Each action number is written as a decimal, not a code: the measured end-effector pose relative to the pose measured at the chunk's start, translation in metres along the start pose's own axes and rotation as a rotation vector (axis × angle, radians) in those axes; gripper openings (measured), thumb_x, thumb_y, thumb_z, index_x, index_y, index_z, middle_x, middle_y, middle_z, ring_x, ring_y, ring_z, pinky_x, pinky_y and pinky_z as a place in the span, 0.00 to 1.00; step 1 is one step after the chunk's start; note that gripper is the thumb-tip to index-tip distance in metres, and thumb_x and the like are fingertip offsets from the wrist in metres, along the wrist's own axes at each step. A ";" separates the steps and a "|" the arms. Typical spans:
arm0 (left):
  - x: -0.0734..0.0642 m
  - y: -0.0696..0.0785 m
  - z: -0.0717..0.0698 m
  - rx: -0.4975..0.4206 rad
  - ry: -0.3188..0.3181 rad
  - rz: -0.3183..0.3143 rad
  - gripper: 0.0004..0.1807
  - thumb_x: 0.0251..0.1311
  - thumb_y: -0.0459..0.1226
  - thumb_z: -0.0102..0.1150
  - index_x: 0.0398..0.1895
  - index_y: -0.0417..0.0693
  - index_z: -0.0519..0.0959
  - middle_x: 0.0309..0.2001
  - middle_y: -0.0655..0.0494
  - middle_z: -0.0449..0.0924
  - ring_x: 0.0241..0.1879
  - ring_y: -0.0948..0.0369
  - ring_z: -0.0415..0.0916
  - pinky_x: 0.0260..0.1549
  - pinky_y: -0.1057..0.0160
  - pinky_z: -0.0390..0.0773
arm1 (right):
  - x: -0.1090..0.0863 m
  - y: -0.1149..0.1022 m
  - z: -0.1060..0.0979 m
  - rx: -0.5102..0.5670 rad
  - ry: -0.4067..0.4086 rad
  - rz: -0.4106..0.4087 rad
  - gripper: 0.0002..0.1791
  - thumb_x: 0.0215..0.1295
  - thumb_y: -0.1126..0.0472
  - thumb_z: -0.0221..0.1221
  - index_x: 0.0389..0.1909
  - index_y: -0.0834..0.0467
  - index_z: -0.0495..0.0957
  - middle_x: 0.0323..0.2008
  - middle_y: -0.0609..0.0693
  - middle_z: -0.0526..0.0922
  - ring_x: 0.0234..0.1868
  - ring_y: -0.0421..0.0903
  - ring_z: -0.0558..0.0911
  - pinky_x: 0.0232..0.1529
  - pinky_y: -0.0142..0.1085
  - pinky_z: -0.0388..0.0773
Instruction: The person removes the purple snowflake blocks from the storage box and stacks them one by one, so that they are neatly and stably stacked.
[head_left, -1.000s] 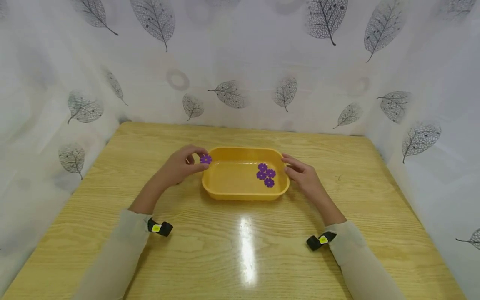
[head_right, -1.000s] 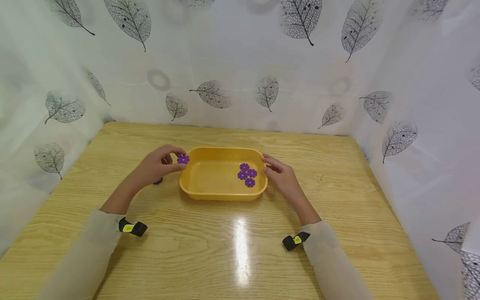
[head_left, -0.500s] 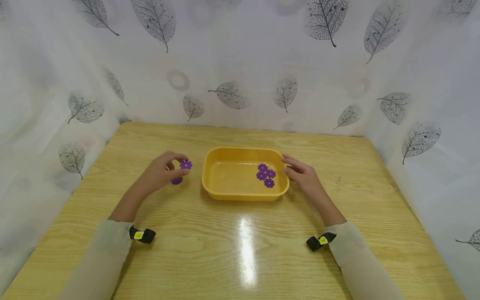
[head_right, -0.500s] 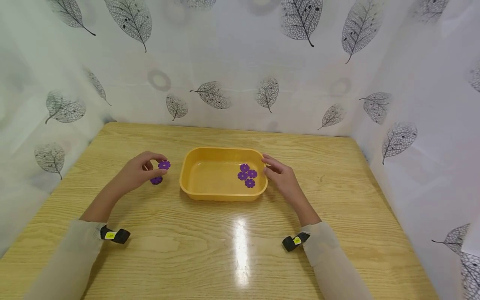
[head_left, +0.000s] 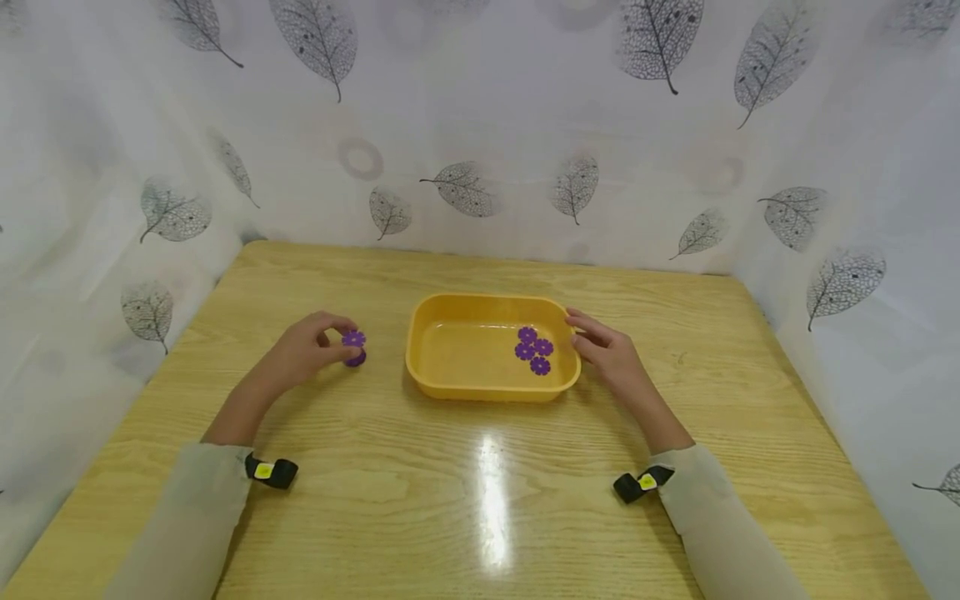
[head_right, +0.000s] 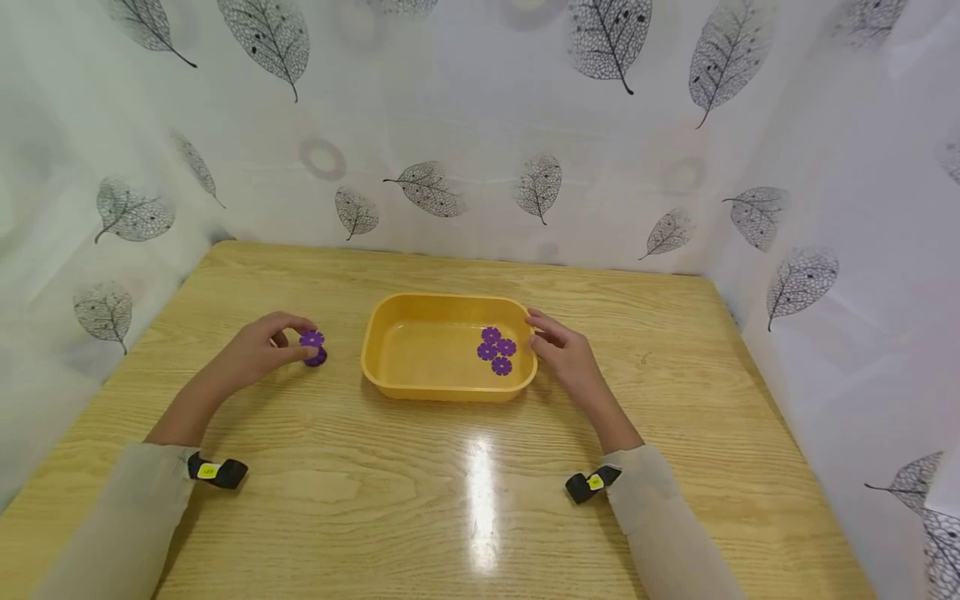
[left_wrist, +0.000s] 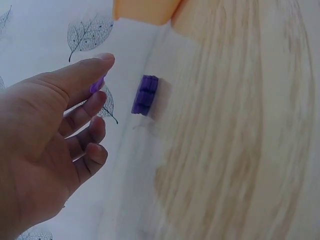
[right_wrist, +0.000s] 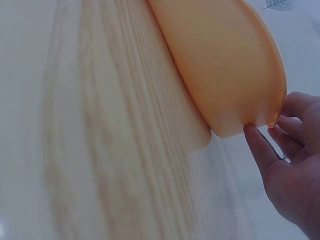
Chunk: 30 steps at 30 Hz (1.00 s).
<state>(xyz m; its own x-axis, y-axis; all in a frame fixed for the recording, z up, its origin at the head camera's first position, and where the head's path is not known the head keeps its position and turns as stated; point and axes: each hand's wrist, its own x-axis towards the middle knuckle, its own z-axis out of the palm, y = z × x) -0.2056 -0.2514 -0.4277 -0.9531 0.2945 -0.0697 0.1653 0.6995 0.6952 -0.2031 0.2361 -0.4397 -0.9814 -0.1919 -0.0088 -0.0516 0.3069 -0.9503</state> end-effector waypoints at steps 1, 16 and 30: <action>0.000 -0.002 0.000 0.000 -0.002 -0.005 0.27 0.67 0.53 0.62 0.62 0.46 0.76 0.58 0.46 0.75 0.46 0.51 0.72 0.38 0.58 0.74 | 0.000 0.000 0.000 0.003 0.000 0.002 0.25 0.77 0.54 0.55 0.70 0.58 0.71 0.77 0.46 0.62 0.69 0.57 0.72 0.54 0.24 0.77; 0.006 -0.018 0.009 -0.007 -0.039 -0.088 0.31 0.64 0.55 0.65 0.61 0.45 0.74 0.60 0.44 0.74 0.49 0.50 0.72 0.43 0.56 0.74 | 0.000 0.000 0.001 0.044 0.002 0.007 0.26 0.76 0.53 0.56 0.70 0.58 0.71 0.76 0.46 0.64 0.67 0.56 0.73 0.53 0.25 0.78; 0.003 -0.011 0.010 0.009 -0.050 -0.092 0.30 0.61 0.53 0.68 0.58 0.44 0.75 0.60 0.42 0.74 0.48 0.50 0.72 0.43 0.55 0.73 | 0.000 0.000 0.001 0.043 0.004 0.005 0.24 0.77 0.55 0.55 0.69 0.58 0.72 0.76 0.46 0.64 0.67 0.56 0.73 0.53 0.25 0.78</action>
<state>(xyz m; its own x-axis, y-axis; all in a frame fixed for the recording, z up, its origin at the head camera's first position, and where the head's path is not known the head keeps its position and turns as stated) -0.2083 -0.2520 -0.4426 -0.9506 0.2606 -0.1688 0.0801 0.7311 0.6776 -0.2030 0.2352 -0.4405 -0.9823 -0.1869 -0.0119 -0.0393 0.2678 -0.9627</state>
